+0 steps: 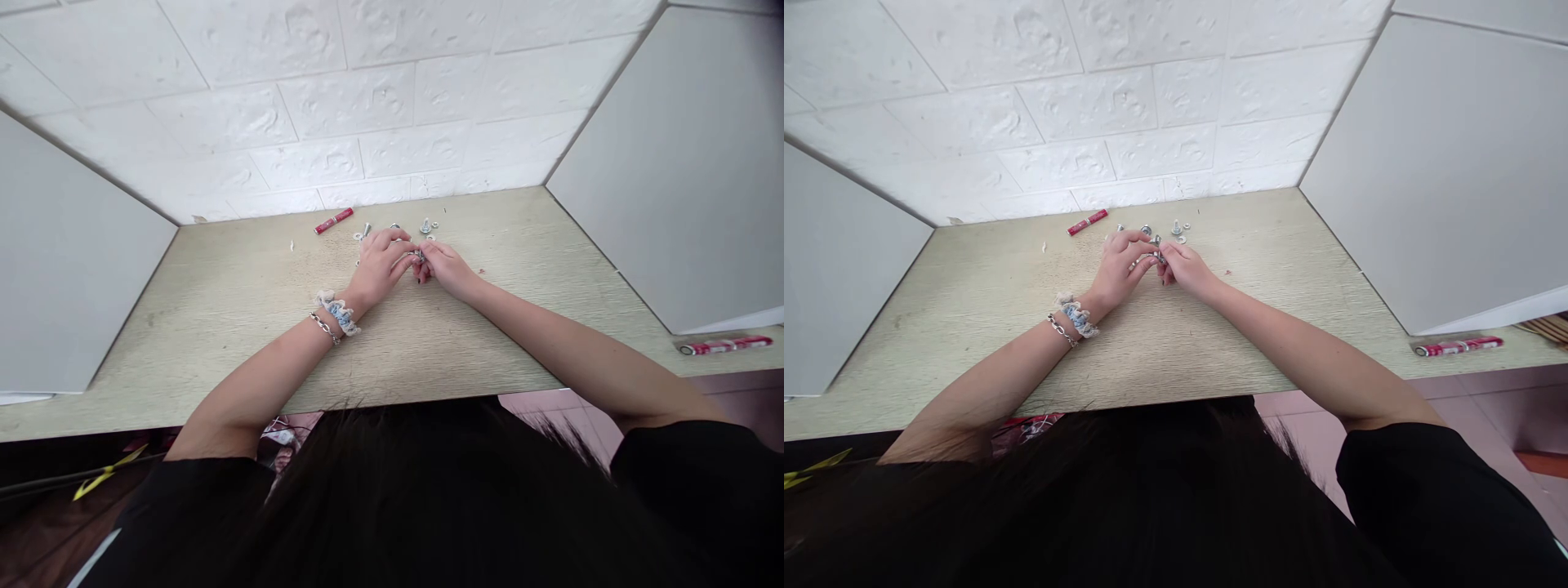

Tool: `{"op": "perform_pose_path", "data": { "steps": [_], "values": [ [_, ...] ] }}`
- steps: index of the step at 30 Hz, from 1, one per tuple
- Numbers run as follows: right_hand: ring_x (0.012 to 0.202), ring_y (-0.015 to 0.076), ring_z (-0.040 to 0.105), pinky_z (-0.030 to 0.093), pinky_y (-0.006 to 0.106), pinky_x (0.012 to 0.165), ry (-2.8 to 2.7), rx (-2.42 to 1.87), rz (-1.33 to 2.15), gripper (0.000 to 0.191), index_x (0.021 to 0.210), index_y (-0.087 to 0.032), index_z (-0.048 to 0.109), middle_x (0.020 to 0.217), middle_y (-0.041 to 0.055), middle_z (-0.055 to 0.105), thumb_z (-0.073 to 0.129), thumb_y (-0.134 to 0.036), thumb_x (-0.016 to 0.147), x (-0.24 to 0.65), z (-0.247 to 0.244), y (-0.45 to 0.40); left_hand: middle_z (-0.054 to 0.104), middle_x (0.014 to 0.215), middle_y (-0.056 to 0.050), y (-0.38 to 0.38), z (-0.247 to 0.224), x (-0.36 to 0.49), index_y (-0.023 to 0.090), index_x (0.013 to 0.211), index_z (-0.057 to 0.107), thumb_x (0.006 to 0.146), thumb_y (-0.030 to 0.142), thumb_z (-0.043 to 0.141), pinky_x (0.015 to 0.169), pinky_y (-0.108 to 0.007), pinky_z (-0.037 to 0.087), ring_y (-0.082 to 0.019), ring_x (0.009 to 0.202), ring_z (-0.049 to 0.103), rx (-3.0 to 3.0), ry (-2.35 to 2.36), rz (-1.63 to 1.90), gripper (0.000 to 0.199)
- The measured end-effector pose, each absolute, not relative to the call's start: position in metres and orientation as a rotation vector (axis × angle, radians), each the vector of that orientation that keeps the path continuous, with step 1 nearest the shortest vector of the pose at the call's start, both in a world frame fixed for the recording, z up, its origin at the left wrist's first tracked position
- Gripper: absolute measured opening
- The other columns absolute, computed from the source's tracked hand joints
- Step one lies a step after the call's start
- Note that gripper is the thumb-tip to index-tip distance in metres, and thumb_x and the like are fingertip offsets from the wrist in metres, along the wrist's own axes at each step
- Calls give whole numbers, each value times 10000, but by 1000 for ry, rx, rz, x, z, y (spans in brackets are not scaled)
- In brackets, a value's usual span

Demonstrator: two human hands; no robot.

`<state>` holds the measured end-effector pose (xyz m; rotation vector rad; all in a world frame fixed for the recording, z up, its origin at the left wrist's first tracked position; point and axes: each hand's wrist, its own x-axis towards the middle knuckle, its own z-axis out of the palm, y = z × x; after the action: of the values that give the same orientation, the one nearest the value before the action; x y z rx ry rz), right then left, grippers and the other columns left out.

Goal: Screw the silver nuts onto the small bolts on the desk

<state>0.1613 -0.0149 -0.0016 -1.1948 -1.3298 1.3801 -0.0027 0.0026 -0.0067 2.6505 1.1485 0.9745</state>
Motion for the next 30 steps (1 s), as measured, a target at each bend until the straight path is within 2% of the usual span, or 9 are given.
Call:
{"op": "perform_pose_path", "data": {
  "steps": [14,22,26,30],
  "values": [
    [450,58,491,412,183,476,-1343,-1175,1359,509,656,-146,510,559,-7,538,394,-542,954,161,-4,-15,591,1168,-58,3,-8,-2,251,1080,655,970,365,465,1045,-403,356,-201,1138,503,2663,1119,1059,248],
    [460,58,491,410,182,468,-1355,-1180,1354,501,655,-148,516,573,-6,533,424,-559,927,160,-3,-16,603,1167,-67,0,-4,-1,228,1035,650,970,381,451,1042,-419,346,-217,1128,504,2612,1177,958,260],
    [464,58,491,410,176,473,-1364,-1182,1349,436,683,-154,509,571,-19,526,448,-500,941,160,-2,-17,623,1129,-61,0,-4,-1,215,991,638,974,386,437,1021,-406,357,-209,1089,522,2591,1171,921,264],
    [461,51,491,413,171,483,-1369,-1192,1345,349,696,-153,508,584,-28,523,440,-340,982,160,2,-19,634,1097,-59,0,-4,0,206,939,629,978,398,421,1003,-397,361,-204,1065,532,2572,1177,904,286]
  ]
}}
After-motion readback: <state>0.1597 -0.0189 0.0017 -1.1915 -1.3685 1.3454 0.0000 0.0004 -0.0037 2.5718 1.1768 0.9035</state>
